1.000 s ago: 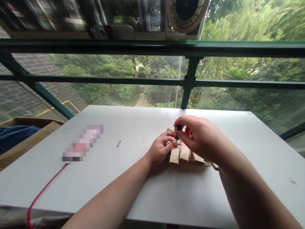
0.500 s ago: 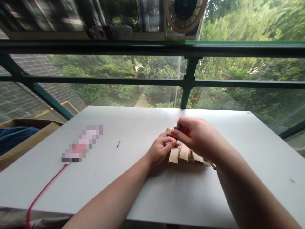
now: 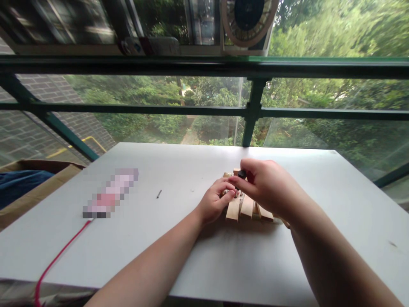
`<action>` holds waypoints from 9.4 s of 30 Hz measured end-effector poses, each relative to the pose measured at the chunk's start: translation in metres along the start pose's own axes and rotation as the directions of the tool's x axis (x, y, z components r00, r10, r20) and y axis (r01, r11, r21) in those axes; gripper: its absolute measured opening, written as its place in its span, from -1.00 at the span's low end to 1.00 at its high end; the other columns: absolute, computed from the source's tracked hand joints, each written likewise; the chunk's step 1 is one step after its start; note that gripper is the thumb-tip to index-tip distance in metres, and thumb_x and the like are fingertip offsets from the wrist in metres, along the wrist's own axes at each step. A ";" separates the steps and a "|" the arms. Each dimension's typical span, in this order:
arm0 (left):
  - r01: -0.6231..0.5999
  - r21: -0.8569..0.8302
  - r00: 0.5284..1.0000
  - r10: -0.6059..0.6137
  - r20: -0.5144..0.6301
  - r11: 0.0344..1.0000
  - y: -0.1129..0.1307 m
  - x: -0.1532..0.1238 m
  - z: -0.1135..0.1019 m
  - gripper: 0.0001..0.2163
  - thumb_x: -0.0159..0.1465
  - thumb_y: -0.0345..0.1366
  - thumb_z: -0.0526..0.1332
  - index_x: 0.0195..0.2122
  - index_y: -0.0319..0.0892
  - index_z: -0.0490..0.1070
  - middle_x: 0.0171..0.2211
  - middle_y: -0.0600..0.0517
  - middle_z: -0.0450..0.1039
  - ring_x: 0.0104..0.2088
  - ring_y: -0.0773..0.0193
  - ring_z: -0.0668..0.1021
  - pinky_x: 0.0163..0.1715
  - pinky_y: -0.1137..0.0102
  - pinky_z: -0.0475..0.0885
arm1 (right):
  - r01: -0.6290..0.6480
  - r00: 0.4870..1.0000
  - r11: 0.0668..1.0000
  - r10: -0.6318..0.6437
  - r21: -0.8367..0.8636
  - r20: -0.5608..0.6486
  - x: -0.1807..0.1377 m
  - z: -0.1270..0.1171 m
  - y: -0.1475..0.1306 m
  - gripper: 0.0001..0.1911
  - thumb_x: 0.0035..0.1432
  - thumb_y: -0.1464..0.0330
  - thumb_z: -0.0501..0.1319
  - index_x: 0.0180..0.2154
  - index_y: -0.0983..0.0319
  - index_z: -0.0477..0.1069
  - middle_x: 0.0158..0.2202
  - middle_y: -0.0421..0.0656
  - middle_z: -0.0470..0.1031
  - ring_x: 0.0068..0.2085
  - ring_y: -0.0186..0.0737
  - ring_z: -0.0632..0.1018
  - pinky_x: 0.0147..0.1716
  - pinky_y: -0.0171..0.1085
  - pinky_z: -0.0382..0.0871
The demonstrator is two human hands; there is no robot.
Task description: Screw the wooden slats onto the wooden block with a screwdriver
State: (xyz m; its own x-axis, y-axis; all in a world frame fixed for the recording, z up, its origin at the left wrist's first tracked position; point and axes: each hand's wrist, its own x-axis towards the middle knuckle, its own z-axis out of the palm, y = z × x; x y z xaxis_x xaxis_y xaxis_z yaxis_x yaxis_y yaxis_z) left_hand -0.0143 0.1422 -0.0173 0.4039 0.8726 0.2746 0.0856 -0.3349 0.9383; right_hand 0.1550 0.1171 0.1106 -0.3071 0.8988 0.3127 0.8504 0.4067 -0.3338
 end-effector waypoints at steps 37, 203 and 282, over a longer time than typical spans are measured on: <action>-0.091 0.077 0.995 0.093 -0.030 0.993 0.003 0.003 0.000 -0.78 0.30 -0.27 0.08 -0.36 -0.18 0.49 -0.02 -0.06 0.40 0.06 0.09 0.39 0.11 0.21 0.28 | 0.235 0.953 0.964 -0.253 0.120 0.167 -0.006 -0.010 0.003 -0.72 0.18 0.46 0.03 -0.06 0.15 0.29 -0.25 -0.14 0.50 -0.29 -0.24 0.45 -0.36 -0.32 0.17; -0.120 0.075 0.991 0.124 -0.042 0.990 -0.001 0.002 0.000 -0.83 0.25 -0.38 0.12 -0.16 -0.17 0.44 0.02 -0.06 0.42 0.07 0.15 0.42 0.15 0.24 0.26 | 0.004 0.986 1.000 -0.004 0.000 0.167 -0.001 0.000 0.007 -0.83 0.21 0.26 -0.01 -0.41 0.17 0.15 -0.53 -0.25 0.36 -0.51 -0.32 0.32 -0.50 -0.30 0.00; -0.116 0.100 0.992 0.119 -0.031 0.988 0.003 0.002 -0.001 -0.82 0.25 -0.35 0.12 -0.20 -0.15 0.49 -0.02 -0.06 0.44 0.07 0.10 0.41 0.15 0.18 0.26 | 0.011 0.995 0.999 -0.006 -0.052 0.099 0.006 0.006 0.003 -0.52 0.22 0.08 -0.01 -0.59 0.19 0.37 -0.68 -0.20 0.30 -0.60 -0.33 0.22 -0.54 -0.27 -0.03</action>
State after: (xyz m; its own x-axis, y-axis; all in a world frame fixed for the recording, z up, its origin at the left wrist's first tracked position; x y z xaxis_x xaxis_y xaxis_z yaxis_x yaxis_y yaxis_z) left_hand -0.0139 0.1434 -0.0134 0.3823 0.8372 0.3911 0.1293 -0.4676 0.8744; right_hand 0.1532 0.1245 0.1058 -0.3531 0.9082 0.2246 0.8682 0.4075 -0.2832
